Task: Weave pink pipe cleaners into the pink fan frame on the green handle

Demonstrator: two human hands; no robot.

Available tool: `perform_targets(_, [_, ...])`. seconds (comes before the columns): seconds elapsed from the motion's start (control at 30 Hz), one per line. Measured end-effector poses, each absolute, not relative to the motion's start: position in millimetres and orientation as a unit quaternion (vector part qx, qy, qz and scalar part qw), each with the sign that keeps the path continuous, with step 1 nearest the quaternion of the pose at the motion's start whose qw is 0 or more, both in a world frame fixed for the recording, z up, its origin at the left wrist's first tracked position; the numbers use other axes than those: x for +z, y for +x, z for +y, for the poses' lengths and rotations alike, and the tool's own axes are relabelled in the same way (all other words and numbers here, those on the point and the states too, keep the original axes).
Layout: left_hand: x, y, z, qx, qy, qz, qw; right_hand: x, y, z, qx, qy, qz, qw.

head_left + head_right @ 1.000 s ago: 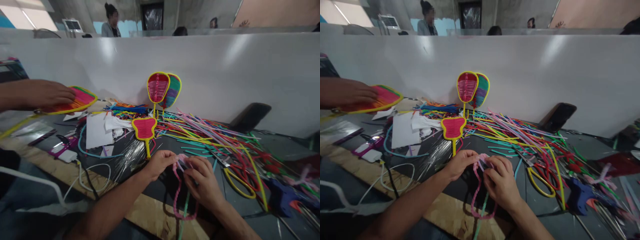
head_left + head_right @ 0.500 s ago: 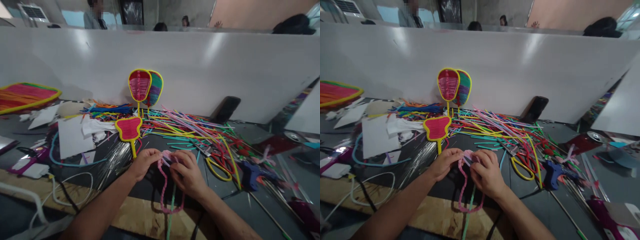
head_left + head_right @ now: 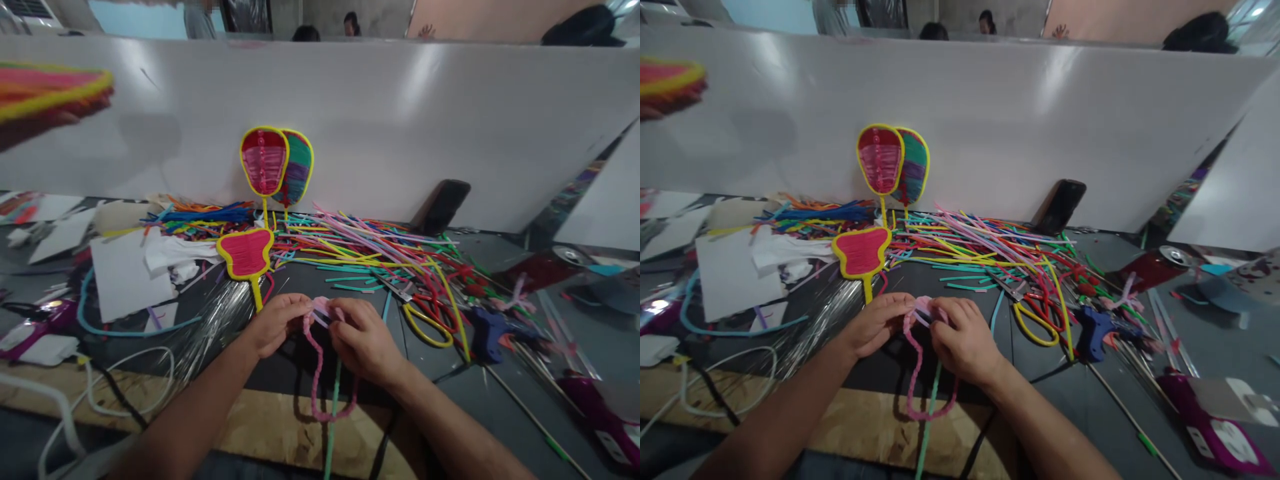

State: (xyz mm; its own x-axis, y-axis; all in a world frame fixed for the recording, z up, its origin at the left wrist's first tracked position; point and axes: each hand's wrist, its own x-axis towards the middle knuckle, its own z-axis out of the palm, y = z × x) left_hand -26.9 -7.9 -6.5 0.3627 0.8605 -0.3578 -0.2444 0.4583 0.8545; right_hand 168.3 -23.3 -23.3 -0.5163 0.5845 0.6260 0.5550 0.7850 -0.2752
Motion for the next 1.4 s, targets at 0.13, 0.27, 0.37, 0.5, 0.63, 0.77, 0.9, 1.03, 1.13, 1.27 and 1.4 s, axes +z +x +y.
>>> perform_targets(0.13, [-5, -25, -8, 0.373, 0.373, 0.423, 0.737, -25, 168, -23, 0.015, -0.317, -0.878, 0.358])
perform_targets(0.27, [-3, -24, -7, 0.372, 0.394, 0.443, 0.714, -23, 169, -23, 0.016, -0.314, -0.882, 0.35])
perform_targets(0.37, [-2, -27, -4, 0.375, 0.422, 0.466, 0.682, -19, 174, -21, 0.036, -0.321, -0.869, 0.375])
perform_targets(0.5, [0, -35, 0, 0.387, 0.426, 0.469, 0.67, -14, 186, -14, 0.131, -0.4, -0.769, 0.481])
perform_targets(0.63, [1, -43, 4, 0.401, 0.419, 0.462, 0.671, -15, 196, -3, 0.301, -0.487, -0.619, 0.537])
perform_targets(0.77, [-2, -47, 7, 0.42, 0.416, 0.465, 0.659, -17, 203, 3, 0.457, -0.504, -0.569, 0.462])
perform_targets(0.9, [-2, -47, 9, 0.429, 0.408, 0.469, 0.656, -18, 207, 5, 0.561, -0.485, -0.539, 0.4])
perform_targets(1.03, [-2, -46, 12, 0.433, 0.411, 0.477, 0.645, -15, 204, 4, 0.592, -0.439, -0.548, 0.395])
perform_targets(1.13, [-3, -46, 12, 0.432, 0.415, 0.488, 0.635, -13, 202, 3, 0.563, -0.446, -0.569, 0.4])
perform_targets(1.27, [-3, -46, 12, 0.431, 0.414, 0.483, 0.64, -13, 207, 6, 0.566, -0.48, -0.53, 0.411])
perform_targets(1.4, [-3, -49, 13, 0.44, 0.404, 0.475, 0.646, -13, 216, 11, 0.599, -0.458, -0.54, 0.373])
